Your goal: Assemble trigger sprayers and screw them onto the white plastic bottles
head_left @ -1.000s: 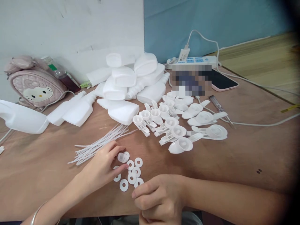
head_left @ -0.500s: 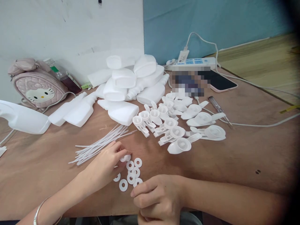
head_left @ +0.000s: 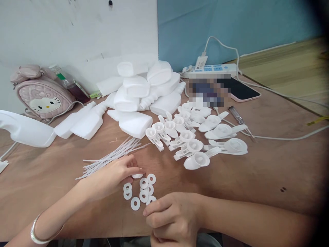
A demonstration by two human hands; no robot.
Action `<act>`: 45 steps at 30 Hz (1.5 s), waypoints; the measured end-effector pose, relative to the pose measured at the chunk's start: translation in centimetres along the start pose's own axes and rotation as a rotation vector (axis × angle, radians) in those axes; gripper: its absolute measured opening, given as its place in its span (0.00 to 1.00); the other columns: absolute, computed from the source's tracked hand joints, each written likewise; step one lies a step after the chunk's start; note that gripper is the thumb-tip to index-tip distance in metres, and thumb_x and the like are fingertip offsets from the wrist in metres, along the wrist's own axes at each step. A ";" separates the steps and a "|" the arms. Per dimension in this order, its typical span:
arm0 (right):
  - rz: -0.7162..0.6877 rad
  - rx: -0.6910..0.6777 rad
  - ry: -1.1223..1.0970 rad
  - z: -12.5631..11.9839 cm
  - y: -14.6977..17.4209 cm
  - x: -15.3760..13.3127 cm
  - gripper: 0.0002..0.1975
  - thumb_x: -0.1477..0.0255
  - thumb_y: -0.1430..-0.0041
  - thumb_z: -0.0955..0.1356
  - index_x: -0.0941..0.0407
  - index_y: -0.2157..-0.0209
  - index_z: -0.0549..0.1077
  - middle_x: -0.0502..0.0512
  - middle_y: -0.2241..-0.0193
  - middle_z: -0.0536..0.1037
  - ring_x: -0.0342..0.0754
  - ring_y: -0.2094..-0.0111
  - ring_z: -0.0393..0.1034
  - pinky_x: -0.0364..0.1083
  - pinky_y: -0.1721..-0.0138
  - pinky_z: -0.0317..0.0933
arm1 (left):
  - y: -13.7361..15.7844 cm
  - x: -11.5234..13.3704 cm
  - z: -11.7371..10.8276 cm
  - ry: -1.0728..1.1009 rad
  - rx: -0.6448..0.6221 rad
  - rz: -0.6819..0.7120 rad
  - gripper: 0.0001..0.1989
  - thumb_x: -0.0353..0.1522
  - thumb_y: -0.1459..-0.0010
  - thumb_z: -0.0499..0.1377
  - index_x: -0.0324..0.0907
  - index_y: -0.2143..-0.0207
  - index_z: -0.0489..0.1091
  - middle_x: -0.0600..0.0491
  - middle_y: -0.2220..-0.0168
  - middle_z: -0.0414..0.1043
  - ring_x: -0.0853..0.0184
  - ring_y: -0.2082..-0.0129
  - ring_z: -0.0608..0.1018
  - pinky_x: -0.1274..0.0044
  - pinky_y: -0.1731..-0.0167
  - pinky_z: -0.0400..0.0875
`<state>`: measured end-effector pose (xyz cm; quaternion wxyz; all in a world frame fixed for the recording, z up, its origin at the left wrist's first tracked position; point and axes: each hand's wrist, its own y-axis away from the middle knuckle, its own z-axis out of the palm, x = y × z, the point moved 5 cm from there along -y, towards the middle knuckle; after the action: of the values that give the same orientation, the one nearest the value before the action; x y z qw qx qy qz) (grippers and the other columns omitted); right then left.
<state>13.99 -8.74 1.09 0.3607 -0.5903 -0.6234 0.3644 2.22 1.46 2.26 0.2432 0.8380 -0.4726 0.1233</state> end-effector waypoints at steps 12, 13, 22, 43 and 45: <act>0.017 -0.002 0.016 -0.4 -0.6 0.0 0.12 0.79 0.57 0.66 0.57 0.88 0.64 0.44 0.87 0.59 0.39 0.78 0.61 0.40 0.61 0.65 | 0.3 -1.0 0.5 -0.177 -0.011 0.055 0.12 0.31 0.40 0.50 0.42 0.54 0.64 0.49 0.61 0.65 0.68 0.66 0.71 0.78 0.66 0.65; 0.016 0.005 0.011 -0.4 -0.6 0.0 0.11 0.79 0.57 0.66 0.57 0.89 0.64 0.45 0.87 0.59 0.39 0.78 0.61 0.40 0.61 0.65 | 0.3 -1.0 0.5 -0.179 -0.013 0.056 0.14 0.31 0.40 0.51 0.43 0.52 0.63 0.49 0.61 0.65 0.67 0.65 0.71 0.77 0.66 0.65; 0.052 -0.007 0.041 -0.4 -0.7 0.2 0.11 0.79 0.56 0.65 0.57 0.88 0.65 0.45 0.87 0.60 0.39 0.78 0.59 0.39 0.62 0.65 | 0.3 -0.7 0.7 -0.220 0.022 0.037 0.07 0.27 0.44 0.53 0.39 0.62 0.66 0.49 0.65 0.65 0.67 0.68 0.70 0.77 0.68 0.65; 0.046 -0.057 0.028 -0.1 -0.2 0.2 0.06 0.78 0.62 0.66 0.57 0.87 0.66 0.45 0.87 0.58 0.40 0.78 0.57 0.41 0.63 0.64 | -6.7 -0.7 -7.6 -0.164 0.529 0.099 0.06 0.27 0.54 0.57 0.38 0.70 0.69 0.53 0.71 0.68 0.74 0.75 0.70 0.81 0.71 0.66; 0.048 -0.053 0.027 -0.1 -0.1 0.3 0.06 0.78 0.62 0.66 0.57 0.86 0.66 0.45 0.86 0.58 0.40 0.78 0.57 0.41 0.63 0.64 | -7.5 -0.9 -7.8 -0.120 0.512 0.084 0.06 0.27 0.55 0.58 0.38 0.71 0.69 0.54 0.72 0.68 0.74 0.75 0.70 0.81 0.71 0.67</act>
<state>14.03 -8.48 1.28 0.3444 -0.6192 -0.6135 0.3486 8.29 9.46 6.34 -0.0103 0.8576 -0.4742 0.1989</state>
